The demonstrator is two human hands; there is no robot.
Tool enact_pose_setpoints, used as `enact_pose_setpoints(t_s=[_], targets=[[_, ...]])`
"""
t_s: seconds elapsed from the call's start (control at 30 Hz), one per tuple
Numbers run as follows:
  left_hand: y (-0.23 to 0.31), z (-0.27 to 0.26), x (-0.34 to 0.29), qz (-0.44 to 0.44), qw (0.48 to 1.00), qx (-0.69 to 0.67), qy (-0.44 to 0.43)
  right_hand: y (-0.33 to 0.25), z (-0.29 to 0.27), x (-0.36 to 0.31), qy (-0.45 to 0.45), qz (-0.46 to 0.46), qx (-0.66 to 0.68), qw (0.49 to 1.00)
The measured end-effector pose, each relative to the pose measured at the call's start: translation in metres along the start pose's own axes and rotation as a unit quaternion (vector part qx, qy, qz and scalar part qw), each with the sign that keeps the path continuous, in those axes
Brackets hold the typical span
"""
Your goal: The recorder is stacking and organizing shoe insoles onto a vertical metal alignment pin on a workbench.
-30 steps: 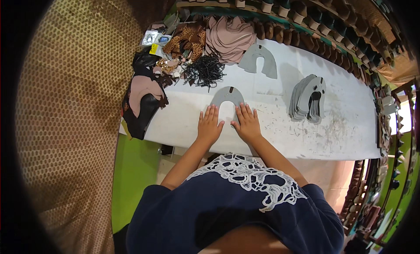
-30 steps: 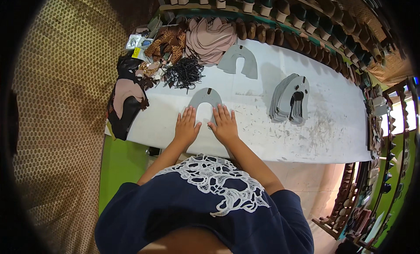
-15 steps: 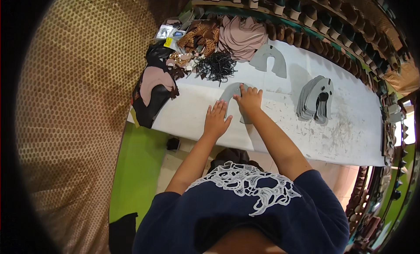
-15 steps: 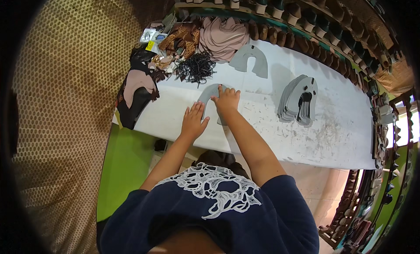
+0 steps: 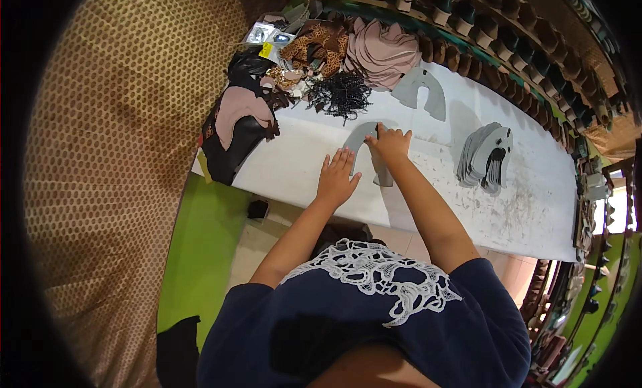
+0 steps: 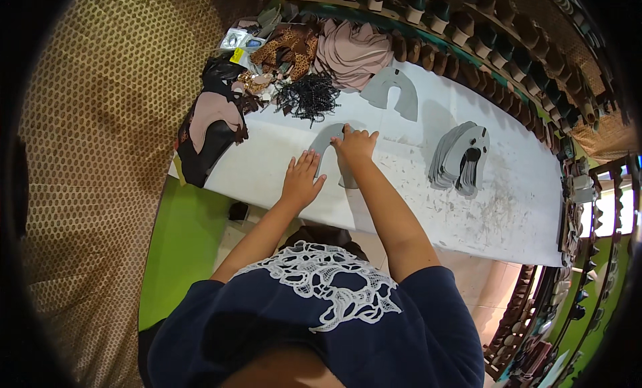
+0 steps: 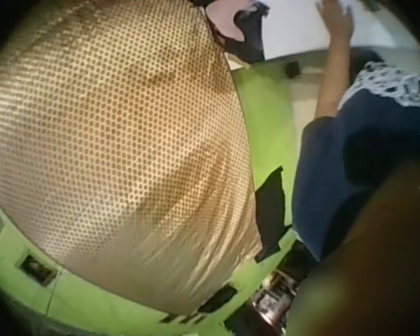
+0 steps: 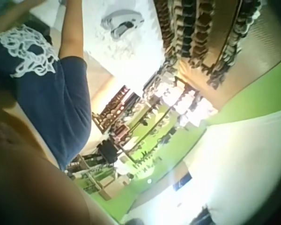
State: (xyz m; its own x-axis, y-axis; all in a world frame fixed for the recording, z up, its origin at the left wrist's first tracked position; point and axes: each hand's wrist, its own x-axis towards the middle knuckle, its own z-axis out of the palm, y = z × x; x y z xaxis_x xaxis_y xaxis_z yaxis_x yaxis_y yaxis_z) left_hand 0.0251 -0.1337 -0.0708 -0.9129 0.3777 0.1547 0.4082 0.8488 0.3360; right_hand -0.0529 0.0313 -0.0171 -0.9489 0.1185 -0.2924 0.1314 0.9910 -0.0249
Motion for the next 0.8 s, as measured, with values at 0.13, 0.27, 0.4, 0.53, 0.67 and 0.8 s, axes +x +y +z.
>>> enact_pose_setpoints(t_s=[0.13, 0.27, 0.4, 0.53, 0.67, 0.8], targets=[[-0.005, 0.0, 0.001, 0.03, 0.999, 0.007, -0.016, -0.006, 0.02, 0.004, 0.092, -0.005, -0.057, 0.994], [-0.029, -0.009, -0.011, 0.091, 0.994, 0.009, -0.057, -0.024, 0.053, -0.009, 0.188, -0.065, 0.026, 0.98], [-0.058, -0.029, -0.017, 0.114, 0.988, -0.002, -0.103, -0.036, 0.051, -0.008, 0.183, -0.017, -0.007, 0.983], [-0.094, -0.047, -0.018, 0.078, 0.993, 0.006, -0.091, -0.08, 0.032, -0.006, 0.191, -0.121, 0.055, 0.973], [-0.121, -0.062, -0.016, 0.042, 0.997, 0.001, -0.07, -0.132, 0.033, 0.008, 0.192, -0.21, 0.132, 0.95], [-0.138, -0.059, -0.022, 0.051, 0.997, -0.019, -0.057, -0.181, 0.035, 0.032, 0.212, -0.27, 0.196, 0.919]])
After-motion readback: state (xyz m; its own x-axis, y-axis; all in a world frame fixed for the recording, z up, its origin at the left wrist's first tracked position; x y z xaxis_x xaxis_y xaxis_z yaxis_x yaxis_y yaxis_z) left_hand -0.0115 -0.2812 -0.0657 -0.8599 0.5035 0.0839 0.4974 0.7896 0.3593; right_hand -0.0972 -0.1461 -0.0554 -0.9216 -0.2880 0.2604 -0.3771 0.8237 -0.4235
